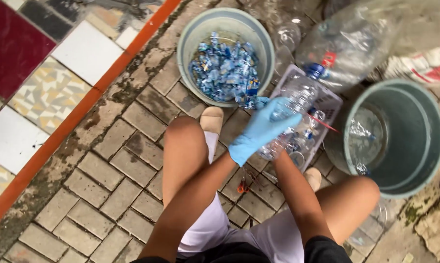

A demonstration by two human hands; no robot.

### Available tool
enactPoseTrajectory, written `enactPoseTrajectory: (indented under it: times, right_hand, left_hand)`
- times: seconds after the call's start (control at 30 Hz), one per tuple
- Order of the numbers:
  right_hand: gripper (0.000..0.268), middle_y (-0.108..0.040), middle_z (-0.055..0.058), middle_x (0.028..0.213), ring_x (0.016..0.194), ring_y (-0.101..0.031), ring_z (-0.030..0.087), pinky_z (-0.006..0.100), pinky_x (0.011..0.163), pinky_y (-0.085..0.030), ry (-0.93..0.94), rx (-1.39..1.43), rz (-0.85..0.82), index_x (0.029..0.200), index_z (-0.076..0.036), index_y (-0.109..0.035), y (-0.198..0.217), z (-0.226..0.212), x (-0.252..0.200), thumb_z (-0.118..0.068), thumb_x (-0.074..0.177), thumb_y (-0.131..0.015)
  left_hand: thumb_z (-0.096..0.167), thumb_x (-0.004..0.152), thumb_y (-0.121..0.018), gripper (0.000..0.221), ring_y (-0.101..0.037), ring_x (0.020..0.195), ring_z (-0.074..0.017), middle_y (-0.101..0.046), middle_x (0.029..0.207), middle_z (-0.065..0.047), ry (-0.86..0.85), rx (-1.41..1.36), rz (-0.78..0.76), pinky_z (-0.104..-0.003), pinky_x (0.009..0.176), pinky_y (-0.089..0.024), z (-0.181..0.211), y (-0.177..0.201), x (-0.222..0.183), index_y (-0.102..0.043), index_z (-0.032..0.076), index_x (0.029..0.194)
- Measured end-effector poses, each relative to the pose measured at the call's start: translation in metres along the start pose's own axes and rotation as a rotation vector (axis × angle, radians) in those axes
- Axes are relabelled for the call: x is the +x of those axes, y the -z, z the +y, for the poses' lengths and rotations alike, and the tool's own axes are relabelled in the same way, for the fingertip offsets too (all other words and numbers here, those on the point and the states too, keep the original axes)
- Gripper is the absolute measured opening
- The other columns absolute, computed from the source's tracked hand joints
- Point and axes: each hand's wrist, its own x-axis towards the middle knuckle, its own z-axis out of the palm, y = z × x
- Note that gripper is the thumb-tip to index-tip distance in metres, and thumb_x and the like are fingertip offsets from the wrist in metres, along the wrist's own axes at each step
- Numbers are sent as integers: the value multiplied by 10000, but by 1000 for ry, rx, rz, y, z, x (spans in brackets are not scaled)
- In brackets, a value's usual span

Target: Removing labels and caps from plastic bottles and sorting them into bins for recycling

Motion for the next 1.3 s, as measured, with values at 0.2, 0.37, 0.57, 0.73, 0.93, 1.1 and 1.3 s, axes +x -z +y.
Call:
enactPoseTrajectory:
  times: [0.2,0.37,0.57,0.73,0.93,1.1,1.3]
  right_hand:
    - [133,-727,82,772,654,-632,159,336,628,-563,-111,-32,51,973,-146,-792,-28,116,65,-223,865,-804]
    - [353,-628,89,1169,1076,-539,236,408,887,-515,-267,217,-53,1213,-67,-670,-75,30,57,-220,924,-804]
    - [452,-575,93,1348,1257,-531,296,521,1021,-521,-462,261,-130,1333,-128,-613,-47,45,76,-299,947,-775]
    - [325,-411,-46,548,461,-416,121,238,473,-394,-412,360,-163,655,-170,-552,2,41,73,-206,924,-729]
    - [315,-778,91,1003,844,-788,253,366,721,-644,-380,216,10,1032,-177,-707,99,39,55,-435,869,-787]
    - [312,-756,113,933,810,-769,242,381,751,-652,-261,299,249,976,-93,-726,211,-11,30,-379,892,-819]
    - [332,-733,135,863,776,-751,232,396,781,-660,-198,370,465,920,-10,-744,332,-45,-31,-323,914,-852]
  left_hand:
    - [549,602,-881,487,-607,1025,-173,-698,871,-1,-312,106,337,-270,1007,-465,16,18,-7,-746,329,1014]
    - [615,595,-839,553,-623,1087,-185,-711,954,2,-217,78,255,-293,1019,-485,4,18,2,-706,383,1079]
    - [693,587,-789,634,-641,1162,-198,-727,1053,7,-140,50,170,-321,1034,-508,-1,19,12,-659,447,1156]
    - [759,580,-747,703,-656,1224,-209,-740,1136,10,-72,30,72,-345,1046,-527,-2,2,12,-620,500,1220]
    - [571,790,-730,830,-606,1266,-376,-578,1329,-318,-507,199,74,-382,1115,-461,8,-12,-7,-487,63,1400]
    - [697,578,-818,735,-765,868,-161,-771,930,26,-744,351,345,-299,728,-613,-42,-72,19,-655,282,1162]
    - [625,685,-773,810,-754,958,-342,-758,1055,-163,-732,478,-132,-480,865,-586,-32,-100,3,-580,130,1295]
